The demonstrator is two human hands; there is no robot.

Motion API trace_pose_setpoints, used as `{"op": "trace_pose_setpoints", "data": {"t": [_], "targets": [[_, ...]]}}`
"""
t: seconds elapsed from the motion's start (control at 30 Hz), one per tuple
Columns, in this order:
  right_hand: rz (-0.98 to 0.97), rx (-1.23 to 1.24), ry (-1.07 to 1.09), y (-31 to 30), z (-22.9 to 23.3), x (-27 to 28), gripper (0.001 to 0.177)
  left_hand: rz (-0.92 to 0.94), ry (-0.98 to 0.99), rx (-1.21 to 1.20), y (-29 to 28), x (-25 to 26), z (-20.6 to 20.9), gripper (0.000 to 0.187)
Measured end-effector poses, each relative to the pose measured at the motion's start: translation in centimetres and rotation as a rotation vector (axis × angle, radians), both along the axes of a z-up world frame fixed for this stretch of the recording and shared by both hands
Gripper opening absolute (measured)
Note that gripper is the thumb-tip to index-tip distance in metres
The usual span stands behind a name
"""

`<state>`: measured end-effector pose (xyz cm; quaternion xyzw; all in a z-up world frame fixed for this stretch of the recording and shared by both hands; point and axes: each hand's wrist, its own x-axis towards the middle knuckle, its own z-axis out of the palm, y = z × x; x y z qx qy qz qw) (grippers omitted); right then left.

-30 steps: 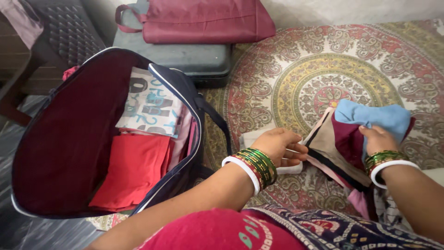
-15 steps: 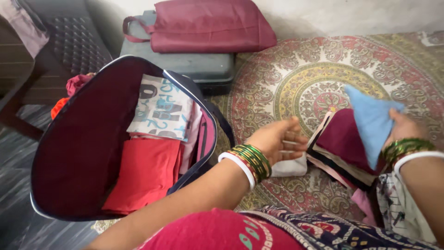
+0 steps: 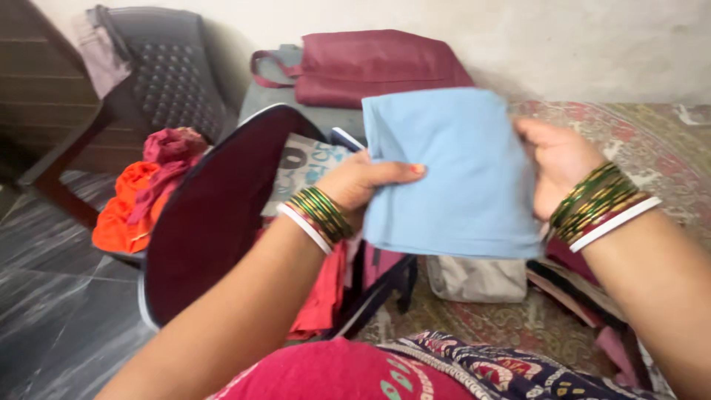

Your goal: The person picks up various folded clothing items and places them into a blue and white bag.

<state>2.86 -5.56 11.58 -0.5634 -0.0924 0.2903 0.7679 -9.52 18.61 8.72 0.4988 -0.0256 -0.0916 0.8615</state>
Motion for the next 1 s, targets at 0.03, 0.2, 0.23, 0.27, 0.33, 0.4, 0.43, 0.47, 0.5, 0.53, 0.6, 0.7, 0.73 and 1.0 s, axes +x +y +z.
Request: {"op": "trace_pose_setpoints", "data": {"t": [0.03,0.2,0.23,0.27,0.33,0.4,0.43,0.47,0.5,0.53,0.6,0.7,0.73,1.0], "targets": [[0.083,-0.014,0.092,1.1,0.3,-1.3,0.048,0.049,0.064,0.130,2.2,-0.5,0.2,0.052],[0.247,-0.029,0.218,7.8,-0.8,-7.5,0.051,0.042,0.083,0.733,13.9,-1.3,3.2,0.044],[0.297,-0.068,0.267,9.2,-1.5,-8.7,0.045,-0.071,0.130,0.809,15.5,-1.3,3.8,0.044],[0.346,-0.108,0.315,10.6,-2.2,-9.8,0.042,-0.186,0.177,0.882,16.7,-1.3,4.2,0.045],[0.455,-0.118,0.255,12.9,-4.2,-12.3,0.041,-0.370,0.182,0.942,17.6,-0.7,4.3,0.049],[0.493,-0.201,0.289,14.6,-6.3,-14.1,0.038,-0.556,0.175,1.002,17.6,-0.2,3.5,0.053],[0.532,-0.284,0.325,15.3,-7.4,-14.8,0.035,-0.599,0.168,1.330,17.3,0.0,2.8,0.056],[0.524,-0.284,0.333,16.0,-8.5,-15.4,0.035,-0.635,0.154,1.659,17.1,0.2,1.9,0.059],[0.569,-0.352,0.407,16.6,-9.6,-15.9,0.034,-0.728,0.155,1.646,16.7,0.1,0.6,0.063],[0.614,-0.419,0.482,16.9,-10.8,-16.4,0.035,-0.820,0.155,1.632,16.2,-0.1,-0.9,0.066],[0.595,-0.511,0.545,17.1,-12.7,-17.1,0.037,-0.867,0.050,1.760,15.4,-0.3,-4.1,0.067],[0.521,-0.702,0.584,16.7,-14.2,-16.9,0.037,-0.832,0.026,1.452,14.7,-0.8,-8.0,0.065],[0.464,-0.798,0.555,16.5,-14.4,-16.9,0.034,-0.844,0.018,1.444,14.7,-0.6,-8.6,0.065],[0.676,-1.281,-0.380,16.0,-11.3,-18.4,0.040,-0.766,-0.103,1.946,11.2,-1.1,-8.8,0.071]]}}
